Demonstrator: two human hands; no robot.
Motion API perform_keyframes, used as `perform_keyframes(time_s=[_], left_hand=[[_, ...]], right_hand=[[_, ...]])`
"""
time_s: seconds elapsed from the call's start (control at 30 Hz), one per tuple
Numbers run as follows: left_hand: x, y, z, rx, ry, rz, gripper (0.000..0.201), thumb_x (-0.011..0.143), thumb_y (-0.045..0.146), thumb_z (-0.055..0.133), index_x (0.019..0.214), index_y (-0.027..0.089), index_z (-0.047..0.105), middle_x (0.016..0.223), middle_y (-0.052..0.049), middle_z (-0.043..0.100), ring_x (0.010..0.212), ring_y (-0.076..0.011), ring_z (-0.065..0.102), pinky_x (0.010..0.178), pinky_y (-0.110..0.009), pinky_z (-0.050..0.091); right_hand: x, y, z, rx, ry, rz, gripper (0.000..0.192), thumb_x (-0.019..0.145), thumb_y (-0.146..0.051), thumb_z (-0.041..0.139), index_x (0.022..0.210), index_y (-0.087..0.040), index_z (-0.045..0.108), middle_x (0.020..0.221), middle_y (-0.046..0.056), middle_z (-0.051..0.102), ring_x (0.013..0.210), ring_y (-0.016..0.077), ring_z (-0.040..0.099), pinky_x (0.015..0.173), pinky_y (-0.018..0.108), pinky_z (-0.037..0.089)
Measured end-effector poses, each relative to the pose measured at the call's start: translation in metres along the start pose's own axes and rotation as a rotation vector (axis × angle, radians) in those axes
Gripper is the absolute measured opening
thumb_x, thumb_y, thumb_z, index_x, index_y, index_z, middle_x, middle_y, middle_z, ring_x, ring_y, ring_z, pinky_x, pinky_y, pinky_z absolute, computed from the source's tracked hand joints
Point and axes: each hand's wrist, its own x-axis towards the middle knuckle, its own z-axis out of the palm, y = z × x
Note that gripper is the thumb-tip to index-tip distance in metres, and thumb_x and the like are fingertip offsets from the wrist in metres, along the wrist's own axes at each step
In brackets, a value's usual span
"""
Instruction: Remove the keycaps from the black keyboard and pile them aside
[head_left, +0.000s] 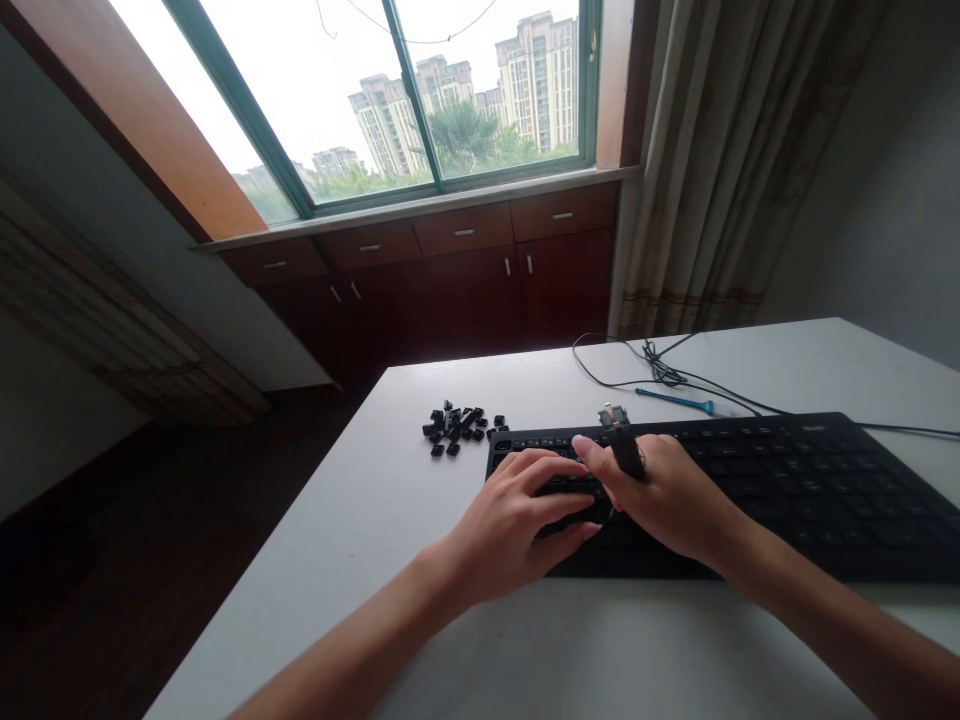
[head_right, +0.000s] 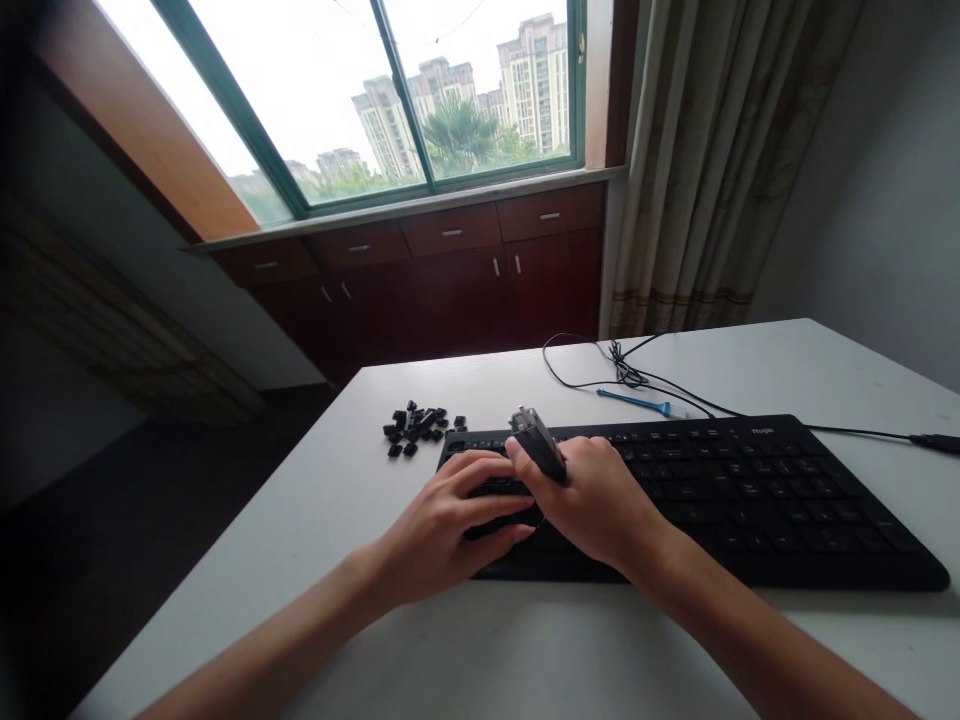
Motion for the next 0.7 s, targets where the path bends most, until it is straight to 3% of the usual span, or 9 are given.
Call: perform_keyframes(time_s=[0.13,0.3,0.37,0.5,0.7], left_hand=[[0.001,0.003,0.003,-0.028,0.0,-0.017,0.019,0.097,0.028,0.063,0.112,0.024,0.074,0.125,-0.006,0.068,0.111,-0.024,0.062,0.097,-0.042,0.053],[0.002,0.006,0.001,-0.056,-0.014,-0.034,0.019,0.098,0.024,0.061,0.111,0.023,0.073,0.123,-0.007,0.069,0.11,-0.0238,0.061,0.096,-0.042,0.053],[0.003,0.006,0.0,-0.063,-0.023,-0.033,0.019,0.098,0.024,0.06,0.111,0.023,0.073,0.123,-0.007,0.069,0.11,-0.0239,0.061,0.096,-0.041,0.053],[0.003,0.007,-0.001,-0.08,-0.037,-0.038,0.019,0.099,0.023,0.058,0.11,0.023,0.073,0.123,-0.007,0.068,0.11,-0.024,0.06,0.097,-0.042,0.053],[0.002,0.009,-0.002,-0.069,-0.09,-0.081,0.027,0.094,0.03,0.064,0.121,0.025,0.069,0.128,-0.008,0.065,0.115,-0.0262,0.058,0.1,-0.046,0.049]], right_hand=[[-0.001,-0.001,-0.001,0.008,-0.006,0.036,0.057,0.098,-0.047,0.05,0.047,-0.021,0.051,0.045,0.0,0.054,0.046,0.0152,0.052,0.053,0.028,0.038],[0.0,-0.003,-0.002,0.257,-0.214,0.335,0.06,0.094,-0.059,0.051,0.049,-0.019,0.057,0.042,0.003,0.057,0.035,0.0144,0.053,0.036,0.024,0.042],[0.0,-0.004,0.0,0.358,-0.233,0.42,0.063,0.094,-0.063,0.047,0.05,-0.018,0.057,0.043,0.004,0.058,0.033,0.013,0.053,0.032,0.022,0.042],[0.001,-0.004,0.002,0.455,-0.205,0.416,0.061,0.096,-0.058,0.045,0.053,-0.017,0.057,0.043,0.002,0.058,0.032,0.0103,0.051,0.03,0.018,0.041],[0.002,0.003,-0.009,0.294,-0.356,0.39,0.053,0.095,-0.044,0.049,0.05,-0.015,0.058,0.045,0.004,0.062,0.031,0.0108,0.053,0.029,0.017,0.043]])
